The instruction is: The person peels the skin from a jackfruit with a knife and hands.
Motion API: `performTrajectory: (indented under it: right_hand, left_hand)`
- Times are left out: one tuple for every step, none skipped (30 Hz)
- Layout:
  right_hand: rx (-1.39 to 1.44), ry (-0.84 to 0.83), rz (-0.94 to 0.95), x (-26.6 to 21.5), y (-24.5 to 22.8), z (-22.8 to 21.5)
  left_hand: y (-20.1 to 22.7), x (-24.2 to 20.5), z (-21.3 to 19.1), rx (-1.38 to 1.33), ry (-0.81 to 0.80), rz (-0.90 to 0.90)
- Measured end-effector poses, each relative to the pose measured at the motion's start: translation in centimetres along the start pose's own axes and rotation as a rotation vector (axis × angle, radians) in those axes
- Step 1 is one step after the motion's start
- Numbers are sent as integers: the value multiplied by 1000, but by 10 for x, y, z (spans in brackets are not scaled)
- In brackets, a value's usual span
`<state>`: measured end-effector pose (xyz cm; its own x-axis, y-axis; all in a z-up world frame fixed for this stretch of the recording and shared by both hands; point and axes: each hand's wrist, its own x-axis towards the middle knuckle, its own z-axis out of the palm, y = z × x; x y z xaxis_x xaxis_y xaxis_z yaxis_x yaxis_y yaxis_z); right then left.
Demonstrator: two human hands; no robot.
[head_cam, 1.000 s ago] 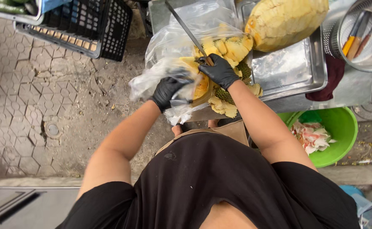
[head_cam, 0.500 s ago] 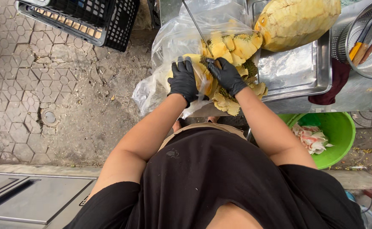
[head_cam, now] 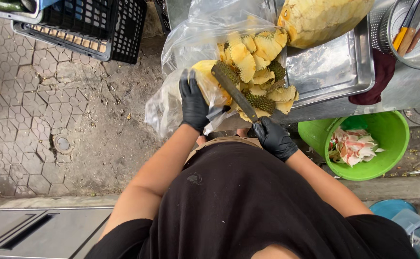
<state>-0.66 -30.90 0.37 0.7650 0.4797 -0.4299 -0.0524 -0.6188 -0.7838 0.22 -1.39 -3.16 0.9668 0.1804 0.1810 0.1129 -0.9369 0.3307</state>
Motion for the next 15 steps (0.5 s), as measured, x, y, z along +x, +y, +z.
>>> performTrajectory:
  right_hand:
    - [6, -3, -93, -1, 1, 1]
    - [9, 2, -88, -1, 2, 3]
    - [-36, -1, -74, -2, 3, 4]
    - [-81, -5, -60, -4, 3, 5]
    - [-81, -7, -61, -4, 2, 4]
    - [-96, -25, -22, -6, 1, 1]
    - [-110, -43, 17, -7, -2, 0]
    - [-109, -46, 16, -6, -6, 1]
    - [-135, -24, -11, -6, -9, 0]
    - [-160, -2, -38, -6, -12, -2]
    - [-164, -4, -38, -5, -15, -3]
    - [-193, -2, -17, -4, -19, -4]
    - [-219, -2, 1, -2, -22, -4]
    - [-219, -5, -4, -1, -25, -5]
    - [-208, -6, 7, -2, -27, -7]
  left_hand:
    - [0, -7, -3, -78, 0, -40]
    - [0, -10, -4, -156, 0, -79]
    - [0, -13, -2, -159, -6, -80]
    - [-1, -16, 2, -129, -80, -132]
    - [-4, -19, 5, -95, -149, -186]
    - [-6, -17, 10, -94, -150, -188]
    - [-7, -12, 16, -11, -102, -164]
    - [-8, -10, 17, 72, -53, -140]
    - [-8, -8, 14, 71, -53, -143]
    - [-9, -4, 7, 31, -236, -188]
    - [-6, -1, 1, -13, -419, -232]
    - [0, 1, -3, -15, -418, -235]
    - [2, 4, -8, -8, -361, -178]
    - [2, 5, -12, 0, -303, -122]
    - [2, 7, -15, 1, -303, -124]
